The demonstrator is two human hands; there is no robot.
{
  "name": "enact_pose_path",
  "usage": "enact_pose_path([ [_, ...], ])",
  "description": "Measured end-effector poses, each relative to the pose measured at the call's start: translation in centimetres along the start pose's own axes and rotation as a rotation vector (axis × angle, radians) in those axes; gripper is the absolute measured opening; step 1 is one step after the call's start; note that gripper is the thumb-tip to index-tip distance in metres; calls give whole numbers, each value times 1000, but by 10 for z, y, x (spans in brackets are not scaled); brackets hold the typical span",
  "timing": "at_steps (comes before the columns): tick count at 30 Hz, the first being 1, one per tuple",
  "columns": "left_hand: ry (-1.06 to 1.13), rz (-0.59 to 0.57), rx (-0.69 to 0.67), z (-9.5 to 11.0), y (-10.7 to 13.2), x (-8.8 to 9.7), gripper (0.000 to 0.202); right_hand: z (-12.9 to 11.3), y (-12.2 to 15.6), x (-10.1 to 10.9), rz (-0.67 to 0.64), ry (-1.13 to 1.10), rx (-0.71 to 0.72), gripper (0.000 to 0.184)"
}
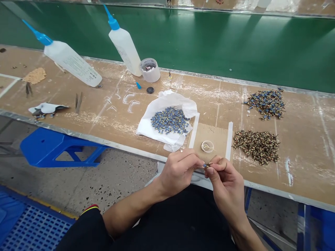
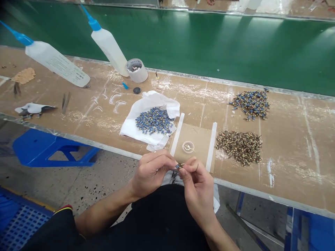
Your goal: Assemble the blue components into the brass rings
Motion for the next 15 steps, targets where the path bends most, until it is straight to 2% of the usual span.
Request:
enact_pose_path([
  [7, 30, -98, -12, 2, 0, -1, 21, -2, 3, -4, -22, 119, 48, 15],
  [15, 161, -86, 106, -5, 6, -6, 18, -5, 11, -2, -30, 201, 122, 19],
])
Point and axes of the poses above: each hand's wrist, its own y-axis away from the middle knuckle, its own x-axis out of the back of the hand, z = x × y, the point moved 10 cm from there along -y, towards the middle knuckle, and after that the axes turned 11 degrees about -x, right-handed, at the moved point
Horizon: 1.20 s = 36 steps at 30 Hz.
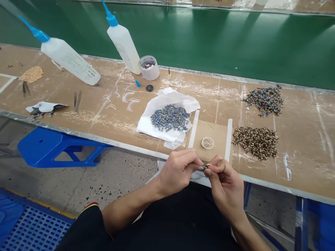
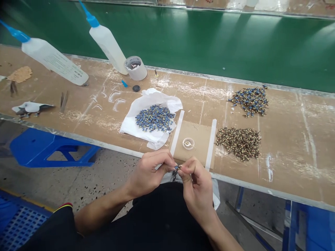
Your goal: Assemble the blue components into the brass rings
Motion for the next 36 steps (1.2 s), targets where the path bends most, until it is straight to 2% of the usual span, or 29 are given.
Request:
enact_pose_path([
  [5, 8, -45, 10, 1, 0, -2, 14, 3, 1, 3, -35, -5, -45, 13],
  [9, -43, -135, 11, 2, -5, -5, 9, 1, 2, 10, -12, -34, -66, 8],
  [15, -105, -258, -45, 5, -4, -18, 22, 1, 4, 20, 47, -29, -55, 5],
  [18, -120, -258, -56, 4, -1, -21, 23, 7, 3, 23, 32, -70, -115, 2],
  [21, -113, -256, -60, 3, 2, -25, 23, 14, 3, 24, 14, -111, -194, 10],
  [24, -115, -242, -52, 2, 4, -29, 22, 16, 3, 24, 0, -114, -225, 9],
  [31, -162, -244, -74, -2, 1, -34, 23, 14, 0, 27, 18, -133, -196, 4],
  [36, -238, -247, -138, 6, -5, -37, 26, 7, 3, 31, 29, -110, -120, 8],
])
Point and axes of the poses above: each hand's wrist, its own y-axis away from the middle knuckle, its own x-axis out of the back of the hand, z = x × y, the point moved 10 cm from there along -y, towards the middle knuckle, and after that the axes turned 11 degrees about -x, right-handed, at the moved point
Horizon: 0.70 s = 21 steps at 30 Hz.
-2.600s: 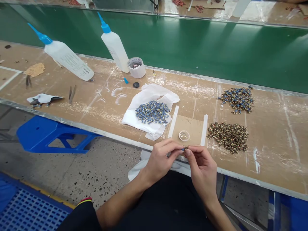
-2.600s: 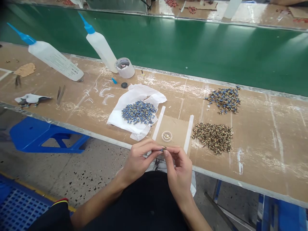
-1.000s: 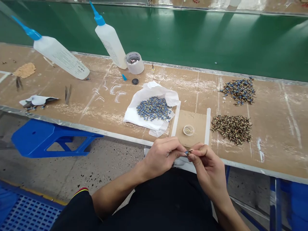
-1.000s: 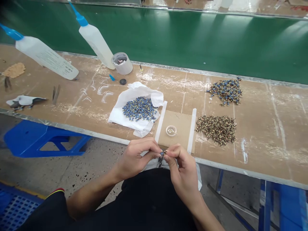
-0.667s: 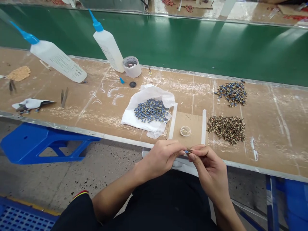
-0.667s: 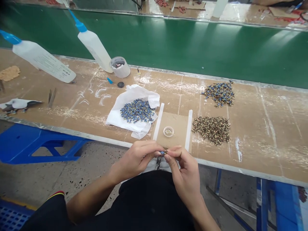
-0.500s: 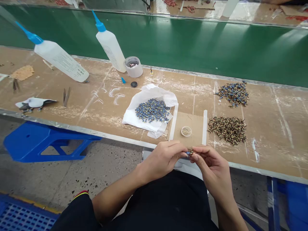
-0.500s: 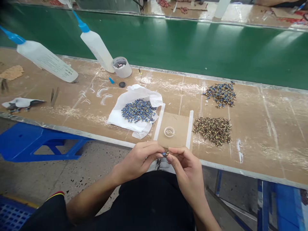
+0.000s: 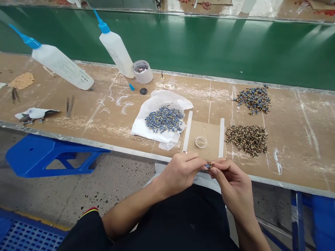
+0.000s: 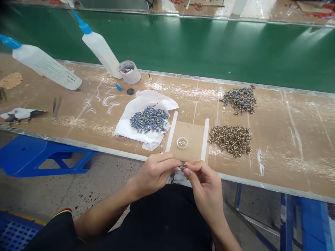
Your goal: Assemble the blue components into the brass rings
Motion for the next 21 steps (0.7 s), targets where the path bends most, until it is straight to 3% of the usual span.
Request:
enact_pose_path([
  [8, -94, -61, -44, 9, -3, -8, 28, -12, 6, 0, -52, 211, 95, 18],
  [16, -202, -137, -55, 15, -7, -5, 31, 1, 4, -8, -104, 155, 10, 18],
  [21, -132, -154, -19, 11, -6, -3, 29, -2, 0, -10, -119, 160, 16, 17],
])
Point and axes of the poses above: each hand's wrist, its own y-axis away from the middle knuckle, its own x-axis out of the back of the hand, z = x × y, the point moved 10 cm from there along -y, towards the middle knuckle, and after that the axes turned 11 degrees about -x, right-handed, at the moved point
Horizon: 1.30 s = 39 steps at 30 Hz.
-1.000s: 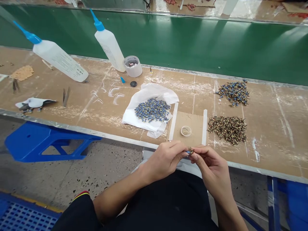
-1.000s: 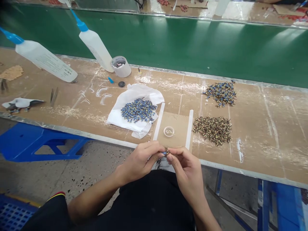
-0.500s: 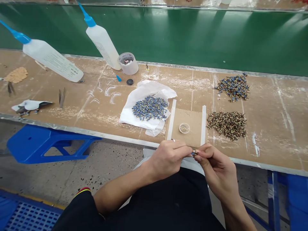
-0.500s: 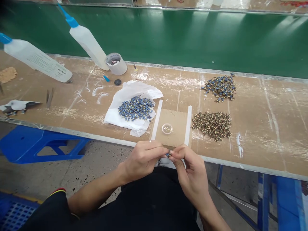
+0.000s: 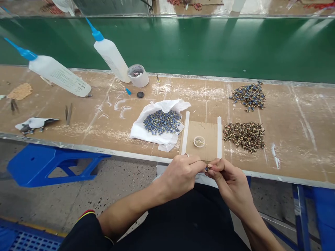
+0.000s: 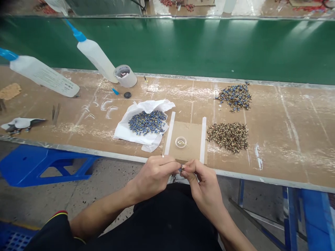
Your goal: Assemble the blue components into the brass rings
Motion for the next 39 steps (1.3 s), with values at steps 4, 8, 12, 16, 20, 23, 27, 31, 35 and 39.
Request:
enact_pose_path([
  [4, 207, -13, 105, -12, 1, -3, 24, -2, -7, 7, -97, 76, -44, 10],
  [8, 680, -76, 362, -28, 9, -23, 26, -11, -9, 20, -113, 162, 14, 23],
  [12, 1165, -179, 438, -19, 14, -47, 39, -23, -5, 11, -193, 239, 125, 20],
  [16, 1375, -239, 513, -14, 14, -61, 46, -26, -8, 10, -190, 217, 109, 9],
  [20, 1375, -292, 533, -12, 14, -64, 51, -8, -14, 11, -224, 80, -49, 12],
  [23, 1002, -95, 522, -45, 16, -40, 44, 10, -13, 16, -219, -7, -170, 15],
  [27, 79, 452, 553, -101, 45, 48, 27, 15, -16, 51, -90, 56, -164, 20],
  [31, -364, 453, 544, -128, 61, 69, 18, 1, -54, 140, 318, 290, -76, 24],
  [35, -444, 322, 588, -148, 65, 60, 20, -12, -121, 226, 663, 382, 7, 29],
  [39, -398, 314, 614, -154, 67, 58, 10, -10, -172, 262, 696, 345, 23, 37],
])
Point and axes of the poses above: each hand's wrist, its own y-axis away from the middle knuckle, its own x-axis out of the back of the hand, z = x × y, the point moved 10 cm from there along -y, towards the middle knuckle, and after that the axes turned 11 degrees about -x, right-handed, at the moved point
